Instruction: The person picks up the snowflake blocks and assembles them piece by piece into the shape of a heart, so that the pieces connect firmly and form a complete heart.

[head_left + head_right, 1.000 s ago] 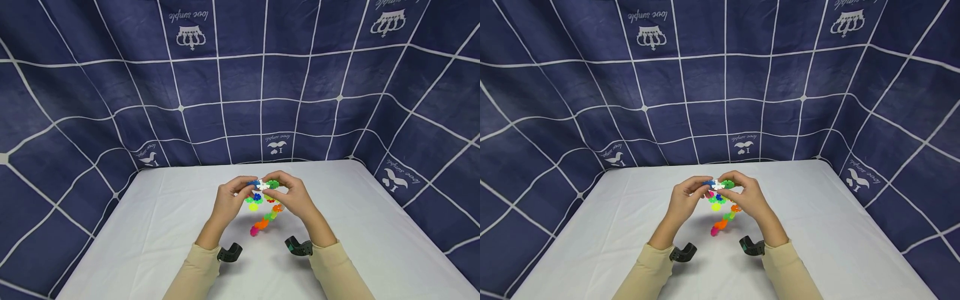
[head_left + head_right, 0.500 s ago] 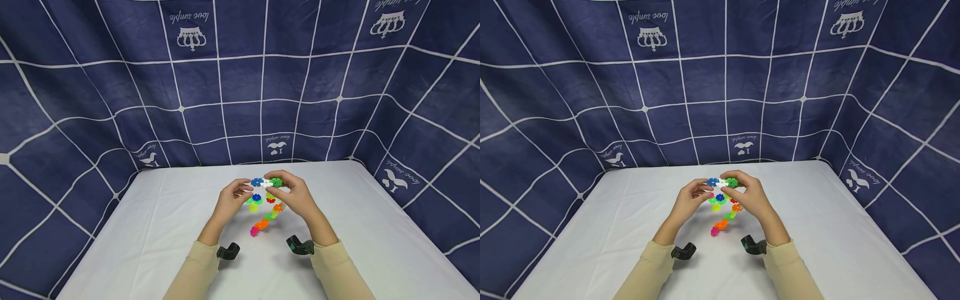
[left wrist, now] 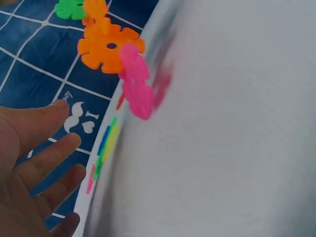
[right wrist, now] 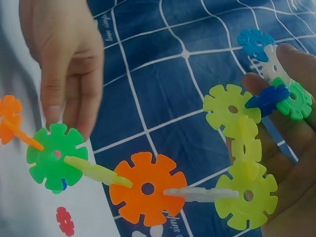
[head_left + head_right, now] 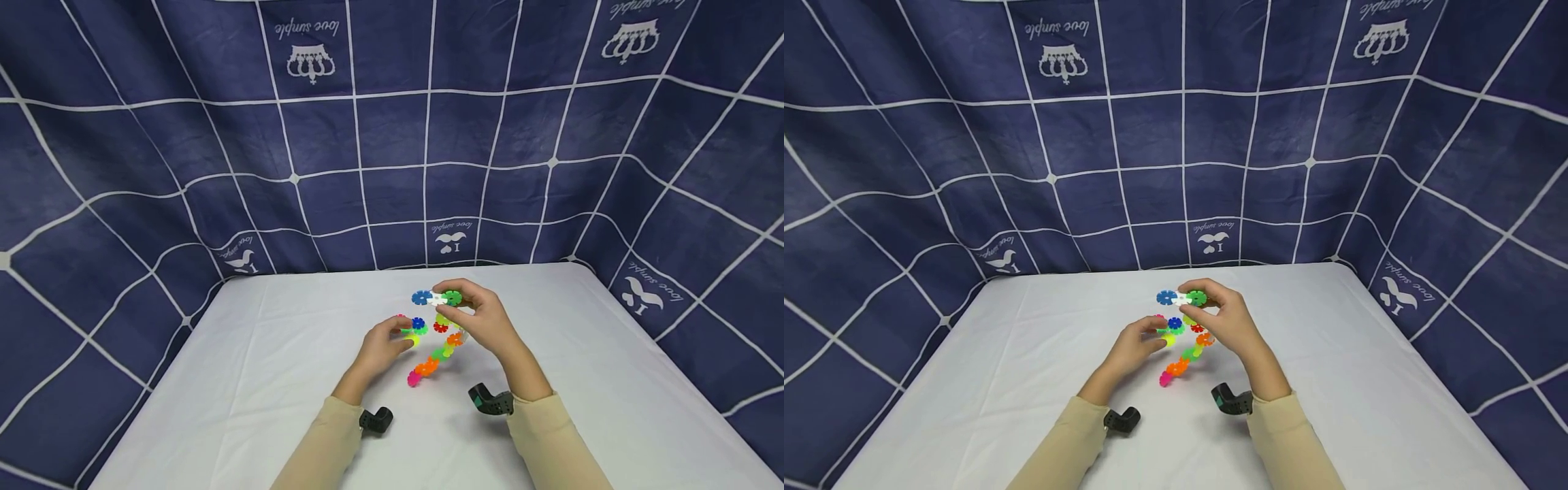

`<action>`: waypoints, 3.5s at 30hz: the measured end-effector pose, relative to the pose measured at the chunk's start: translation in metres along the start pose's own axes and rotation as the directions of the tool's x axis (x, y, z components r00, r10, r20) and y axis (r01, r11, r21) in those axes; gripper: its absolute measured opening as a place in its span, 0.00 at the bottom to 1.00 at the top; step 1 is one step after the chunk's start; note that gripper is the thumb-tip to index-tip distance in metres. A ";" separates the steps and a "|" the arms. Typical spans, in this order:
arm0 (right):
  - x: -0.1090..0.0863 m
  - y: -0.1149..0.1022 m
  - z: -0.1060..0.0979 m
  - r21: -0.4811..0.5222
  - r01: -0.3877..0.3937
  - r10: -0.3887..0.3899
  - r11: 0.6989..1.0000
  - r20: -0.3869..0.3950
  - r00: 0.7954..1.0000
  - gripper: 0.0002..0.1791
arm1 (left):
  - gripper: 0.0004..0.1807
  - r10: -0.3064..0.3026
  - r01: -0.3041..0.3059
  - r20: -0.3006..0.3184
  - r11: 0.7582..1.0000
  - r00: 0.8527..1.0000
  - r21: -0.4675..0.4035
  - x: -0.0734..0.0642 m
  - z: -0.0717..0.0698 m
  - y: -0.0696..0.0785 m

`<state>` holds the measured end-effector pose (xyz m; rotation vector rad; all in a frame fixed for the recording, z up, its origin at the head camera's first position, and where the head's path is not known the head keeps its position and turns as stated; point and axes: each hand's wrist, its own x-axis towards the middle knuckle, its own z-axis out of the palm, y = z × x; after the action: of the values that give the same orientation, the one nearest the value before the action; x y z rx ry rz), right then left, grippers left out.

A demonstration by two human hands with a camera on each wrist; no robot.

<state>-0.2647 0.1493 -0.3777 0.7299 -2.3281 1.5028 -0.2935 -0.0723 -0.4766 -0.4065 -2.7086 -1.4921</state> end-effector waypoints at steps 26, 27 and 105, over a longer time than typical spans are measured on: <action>0.001 0.003 0.002 0.019 -0.051 0.050 0.999 0.019 0.999 0.15 | 0.21 0.074 -0.084 0.040 0.931 0.996 0.354 -0.003 0.013 -0.011; 0.001 0.003 0.002 0.018 -0.049 0.049 0.999 0.019 0.999 0.15 | 0.21 0.074 -0.087 0.049 0.923 0.996 0.374 -0.003 0.013 -0.011; -0.001 -0.005 0.008 -0.027 0.008 -0.007 1.000 0.011 1.000 0.11 | 0.18 0.187 -0.157 -0.004 0.814 0.982 -0.559 -0.023 -0.044 0.087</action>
<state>-0.2607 0.1402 -0.3780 0.7408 -2.3467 1.4645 -0.2556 -0.0697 -0.3840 -0.6875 -2.1315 -2.2207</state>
